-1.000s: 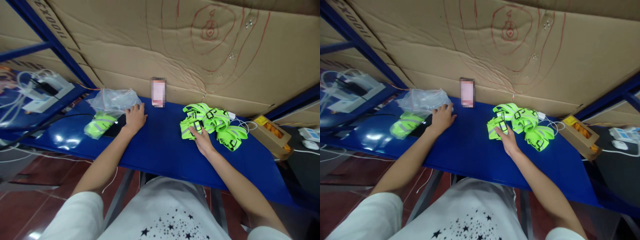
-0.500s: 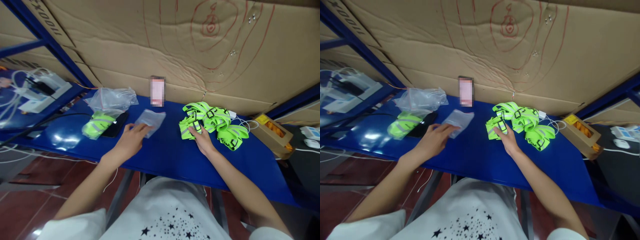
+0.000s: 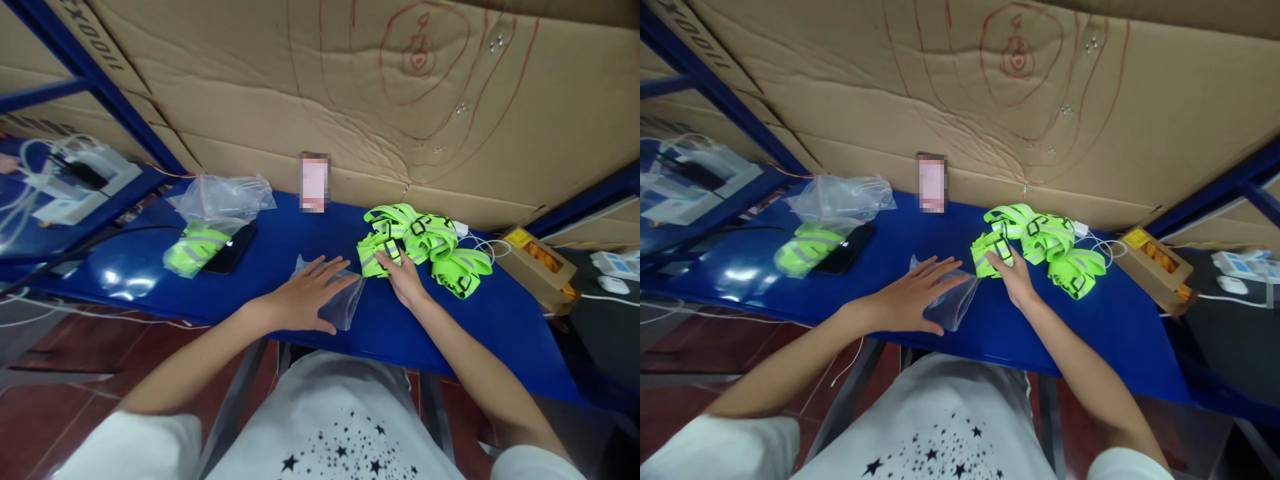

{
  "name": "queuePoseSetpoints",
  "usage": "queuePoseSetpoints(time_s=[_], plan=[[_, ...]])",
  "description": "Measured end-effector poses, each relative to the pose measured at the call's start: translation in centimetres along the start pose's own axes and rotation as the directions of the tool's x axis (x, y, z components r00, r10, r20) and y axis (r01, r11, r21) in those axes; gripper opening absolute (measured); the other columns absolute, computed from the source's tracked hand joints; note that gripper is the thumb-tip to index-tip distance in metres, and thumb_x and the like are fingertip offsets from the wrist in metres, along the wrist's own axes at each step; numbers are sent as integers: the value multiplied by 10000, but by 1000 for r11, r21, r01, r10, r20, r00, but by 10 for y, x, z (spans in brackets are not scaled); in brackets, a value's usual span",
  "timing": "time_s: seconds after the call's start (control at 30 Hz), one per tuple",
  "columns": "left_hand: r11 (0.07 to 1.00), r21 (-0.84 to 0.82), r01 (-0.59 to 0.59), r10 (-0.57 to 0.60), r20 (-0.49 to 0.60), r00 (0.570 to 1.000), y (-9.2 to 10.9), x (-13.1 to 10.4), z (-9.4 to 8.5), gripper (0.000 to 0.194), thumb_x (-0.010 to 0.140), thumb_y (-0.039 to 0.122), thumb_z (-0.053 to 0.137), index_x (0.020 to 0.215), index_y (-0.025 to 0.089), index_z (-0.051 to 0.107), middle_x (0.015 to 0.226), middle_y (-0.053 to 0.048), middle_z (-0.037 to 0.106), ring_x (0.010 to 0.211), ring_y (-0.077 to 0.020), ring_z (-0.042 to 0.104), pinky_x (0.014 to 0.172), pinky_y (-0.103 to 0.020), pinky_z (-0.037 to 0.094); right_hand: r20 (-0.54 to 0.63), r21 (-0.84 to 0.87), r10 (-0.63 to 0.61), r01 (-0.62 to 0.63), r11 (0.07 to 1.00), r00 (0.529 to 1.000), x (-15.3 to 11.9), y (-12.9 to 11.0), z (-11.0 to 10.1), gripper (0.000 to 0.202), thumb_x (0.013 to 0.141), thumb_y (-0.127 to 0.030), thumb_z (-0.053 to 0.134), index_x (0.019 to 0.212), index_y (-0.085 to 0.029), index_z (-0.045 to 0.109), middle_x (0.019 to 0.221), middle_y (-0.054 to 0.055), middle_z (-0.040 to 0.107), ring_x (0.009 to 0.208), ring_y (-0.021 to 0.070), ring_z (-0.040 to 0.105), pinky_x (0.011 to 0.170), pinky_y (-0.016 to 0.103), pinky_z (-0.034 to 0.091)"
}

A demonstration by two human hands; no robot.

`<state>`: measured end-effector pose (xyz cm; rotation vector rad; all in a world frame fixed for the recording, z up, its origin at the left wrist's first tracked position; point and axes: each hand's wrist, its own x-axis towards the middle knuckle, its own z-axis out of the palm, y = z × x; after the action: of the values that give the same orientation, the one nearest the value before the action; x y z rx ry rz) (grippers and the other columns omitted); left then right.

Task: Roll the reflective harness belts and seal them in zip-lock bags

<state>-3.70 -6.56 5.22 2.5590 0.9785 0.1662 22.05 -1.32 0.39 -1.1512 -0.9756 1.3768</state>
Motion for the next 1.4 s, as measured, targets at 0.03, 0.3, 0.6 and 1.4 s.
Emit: queuePoseSetpoints(time_s=[0.03,0.3,0.6,1.4], plan=[[1000,-24,-8,8,22,1000,-4,12,3,1176,707,575,858,1648,310,204,1727,-160,179,1609,-382,127,1286,-607,102,-5,-5,-3,3,1000,1000,0,-2,-1,566,660,-513,897,1117,-233,716,1065,40,785,984,249,737,957,412,580],[999,-41,-17,12,-112,994,-26,56,6,891,856,611,700,1584,207,382,1540,-213,501,1447,-398,453,1258,-582,147,-101,-103,-198,188,977,975,5,-29,-18,516,717,-516,864,1135,-253,714,1123,44,757,1032,247,708,996,426,560],[997,-50,57,-60,-57,997,14,40,27,1206,769,760,707,1659,190,125,1669,-248,293,1561,-425,257,1263,-627,-3,22,-389,-375,354,850,927,-5,-40,-16,458,744,-462,852,1133,-251,733,1070,28,758,995,269,687,971,423,544],[997,-65,-49,36,-192,981,-17,60,8,1049,858,717,655,1645,239,150,1697,-186,260,1575,-383,247,1264,-696,71,590,-464,-386,689,556,709,-26,-39,-37,519,866,-361,806,1354,-283,646,1381,90,658,1289,265,624,1125,416,488]])
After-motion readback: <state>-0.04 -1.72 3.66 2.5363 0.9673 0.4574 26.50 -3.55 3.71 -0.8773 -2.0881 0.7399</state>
